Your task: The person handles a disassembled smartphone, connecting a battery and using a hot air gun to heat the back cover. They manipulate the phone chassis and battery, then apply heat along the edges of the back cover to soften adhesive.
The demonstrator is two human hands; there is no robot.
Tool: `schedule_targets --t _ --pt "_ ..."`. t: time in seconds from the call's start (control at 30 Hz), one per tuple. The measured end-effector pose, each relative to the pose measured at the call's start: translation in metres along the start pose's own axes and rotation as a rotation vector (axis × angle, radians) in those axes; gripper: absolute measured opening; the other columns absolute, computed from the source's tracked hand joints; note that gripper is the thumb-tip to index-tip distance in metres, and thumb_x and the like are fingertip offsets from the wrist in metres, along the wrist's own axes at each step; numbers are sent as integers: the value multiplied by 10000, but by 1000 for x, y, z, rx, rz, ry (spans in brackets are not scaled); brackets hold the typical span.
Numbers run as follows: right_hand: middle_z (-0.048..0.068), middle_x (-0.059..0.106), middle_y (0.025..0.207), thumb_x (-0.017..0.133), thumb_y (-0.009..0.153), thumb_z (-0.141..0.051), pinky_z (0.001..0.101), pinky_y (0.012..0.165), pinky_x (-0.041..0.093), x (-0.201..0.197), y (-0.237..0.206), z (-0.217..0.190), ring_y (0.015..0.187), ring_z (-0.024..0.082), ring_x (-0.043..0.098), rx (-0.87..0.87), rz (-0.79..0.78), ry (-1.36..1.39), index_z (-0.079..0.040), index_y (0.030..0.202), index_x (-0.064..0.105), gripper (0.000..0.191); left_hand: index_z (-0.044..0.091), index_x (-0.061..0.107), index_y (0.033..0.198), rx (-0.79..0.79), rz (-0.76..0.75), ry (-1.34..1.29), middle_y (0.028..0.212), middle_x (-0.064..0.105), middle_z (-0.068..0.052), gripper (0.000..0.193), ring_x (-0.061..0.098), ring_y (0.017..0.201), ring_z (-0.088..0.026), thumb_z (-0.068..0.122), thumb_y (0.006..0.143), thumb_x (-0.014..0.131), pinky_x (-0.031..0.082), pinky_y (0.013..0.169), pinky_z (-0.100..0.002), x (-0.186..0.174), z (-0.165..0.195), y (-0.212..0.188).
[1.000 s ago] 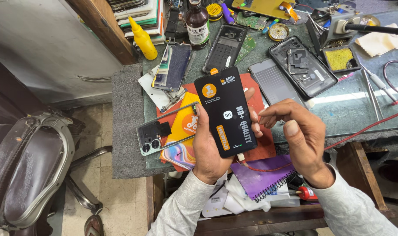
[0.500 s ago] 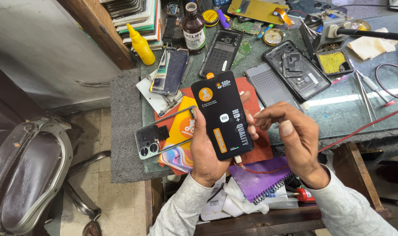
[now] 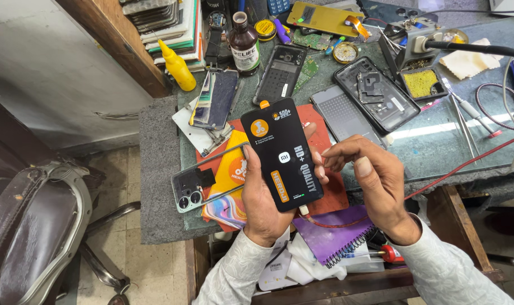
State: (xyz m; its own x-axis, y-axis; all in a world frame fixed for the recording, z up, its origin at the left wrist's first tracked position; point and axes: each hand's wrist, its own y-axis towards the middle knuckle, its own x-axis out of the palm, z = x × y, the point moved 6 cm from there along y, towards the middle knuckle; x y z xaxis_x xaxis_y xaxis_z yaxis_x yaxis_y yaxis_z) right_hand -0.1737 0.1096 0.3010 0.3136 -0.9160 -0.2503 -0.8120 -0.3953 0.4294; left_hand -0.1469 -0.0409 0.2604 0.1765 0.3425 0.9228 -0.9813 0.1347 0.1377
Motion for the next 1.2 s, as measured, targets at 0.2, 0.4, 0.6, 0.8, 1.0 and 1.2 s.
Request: schedule_targets --t 0.2,0.4,0.6,0.8,1.0,1.2 --pt "115 677 1014 403 1142 -445 303 846 539 -1 0 5 924 169 661 6 -7 12 58 1147 669 569 -114 360 1595 -7 3 -7 1126 649 -178 996 670 991 -242 718 1058 253 587 916 -377 -4 -2 2" --pt "117 676 1017 393 1145 -460 304 852 538 -1 0 7 929 170 661 4 -11 3 57 1148 669 587 -114 357 1600 -3 2 0 1131 648 -177 1000 670 992 -243 720 1059 252 588 914 -375 -7 -4 4" --pt "117 674 1020 388 1146 -461 302 857 539 2 -2 7 933 168 663 1 -12 -9 57 1150 666 587 -114 354 1603 -10 11 4 1134 648 -177 1005 669 993 -243 722 1054 251 588 917 -377 -11 -3 0" --pt "111 682 1001 387 1148 -462 300 852 537 3 -1 7 919 163 659 -1 -13 -18 53 1145 671 588 -117 357 1600 -1 7 8 1130 648 -176 1005 670 993 -244 722 1058 251 589 917 -381 -10 -3 0" --pt "109 681 1001 392 1147 -468 301 853 537 4 -3 9 920 163 659 -4 -18 -6 53 1150 669 591 -116 359 1600 5 1 2 1131 647 -177 994 667 992 -242 715 1067 246 588 918 -381 -12 -3 -2" --pt "109 679 1004 393 1147 -471 299 852 536 5 -5 11 921 163 660 4 -17 -3 54 1151 668 593 -118 350 1600 -11 -4 -24 1136 645 -179 1001 667 998 -244 718 1060 244 587 924 -380 -16 -5 -2"
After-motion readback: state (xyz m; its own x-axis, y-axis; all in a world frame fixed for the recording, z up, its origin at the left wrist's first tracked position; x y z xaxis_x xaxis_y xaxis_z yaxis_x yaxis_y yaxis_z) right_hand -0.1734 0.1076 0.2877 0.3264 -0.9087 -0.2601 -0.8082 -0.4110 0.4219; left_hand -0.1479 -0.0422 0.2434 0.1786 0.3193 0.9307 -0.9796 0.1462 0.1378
